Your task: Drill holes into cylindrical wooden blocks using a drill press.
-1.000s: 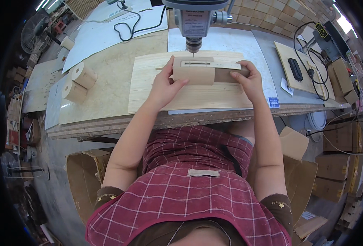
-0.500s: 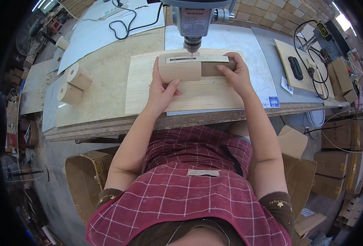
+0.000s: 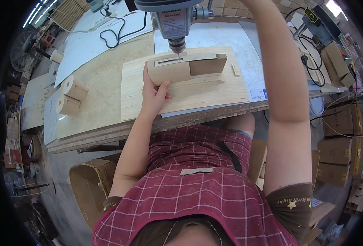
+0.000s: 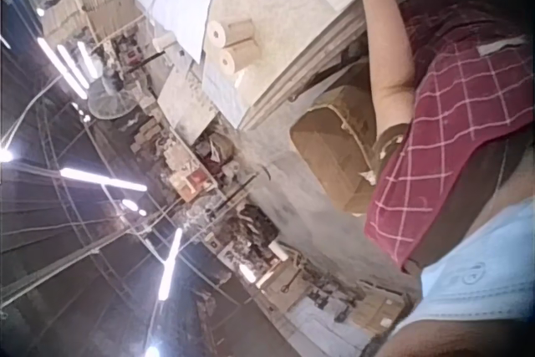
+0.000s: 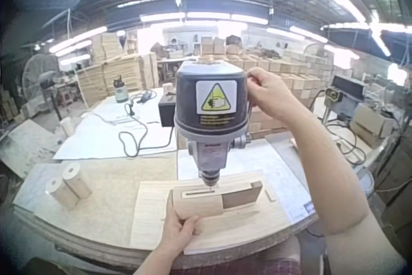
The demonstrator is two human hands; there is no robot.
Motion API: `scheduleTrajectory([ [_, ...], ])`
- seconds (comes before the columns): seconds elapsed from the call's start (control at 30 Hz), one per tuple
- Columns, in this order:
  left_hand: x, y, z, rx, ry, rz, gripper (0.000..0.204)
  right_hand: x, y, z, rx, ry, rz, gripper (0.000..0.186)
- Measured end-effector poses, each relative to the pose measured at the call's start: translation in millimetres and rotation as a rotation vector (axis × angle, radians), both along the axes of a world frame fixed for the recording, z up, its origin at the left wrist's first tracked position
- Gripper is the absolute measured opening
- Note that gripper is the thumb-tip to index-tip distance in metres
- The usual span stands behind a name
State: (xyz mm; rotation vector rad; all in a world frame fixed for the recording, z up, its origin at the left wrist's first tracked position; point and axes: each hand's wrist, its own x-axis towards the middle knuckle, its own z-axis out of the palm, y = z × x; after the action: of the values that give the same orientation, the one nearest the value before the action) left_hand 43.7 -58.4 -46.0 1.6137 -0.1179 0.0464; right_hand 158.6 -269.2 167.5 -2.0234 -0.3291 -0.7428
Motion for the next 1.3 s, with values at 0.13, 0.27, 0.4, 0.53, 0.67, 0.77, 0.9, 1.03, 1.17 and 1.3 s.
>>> scheduleTrajectory([
  [0.13, -0.6, 0.7, -0.4, -0.014, 0.015, -0.016, 0.083, -9.4, 9.3, 13.9, -0.317, -0.026, -0.128, 0.031],
  [0.27, 0.3, 0.2, -1.2, -0.015, -0.019, 0.0, 0.083, -33.2, 14.4, 22.1, -0.468, -0.085, -0.26, 0.032],
  [0.4, 0.0, 0.3, -1.8, -0.012, -0.008, -0.001, 0.083, -72.3, 12.2, 13.0, -0.455, -0.188, -0.232, 0.032],
  [0.53, -0.4, -1.6, -2.3, -0.005, -0.05, 0.022, 0.08, -96.5, 1.1, -8.3, -0.568, -0.052, -0.255, 0.03],
  [0.67, 0.2, -1.3, -3.0, 0.015, -0.045, 0.026, 0.08, -107.9, 2.9, -47.0, -0.586, -0.305, -0.259, 0.024],
  [0.77, -0.2, -1.3, -3.5, 0.018, -0.045, 0.021, 0.079, -111.0, 6.8, -68.5, -0.408, -0.326, -0.251, 0.015],
  [0.9, 0.0, -2.7, -2.7, 0.02, -0.059, 0.026, 0.079, -112.1, 12.5, -92.7, -0.208, -0.36, -0.201, 0.011],
  [1.03, -0.3, -1.3, -1.2, 0.027, -0.026, 0.007, 0.082, -114.3, 14.2, -120.0, -0.148, -0.346, -0.189, 0.012],
  [1.17, -0.8, -0.9, -1.8, 0.036, 0.004, -0.011, 0.082, -101.8, 17.3, -146.0, -0.055, -0.479, -0.119, 0.012],
  [1.3, 0.2, -3.0, -2.1, 0.021, -0.029, 0.009, 0.083, -97.8, 18.9, -157.5, -0.04, -0.469, -0.107, 0.01],
])
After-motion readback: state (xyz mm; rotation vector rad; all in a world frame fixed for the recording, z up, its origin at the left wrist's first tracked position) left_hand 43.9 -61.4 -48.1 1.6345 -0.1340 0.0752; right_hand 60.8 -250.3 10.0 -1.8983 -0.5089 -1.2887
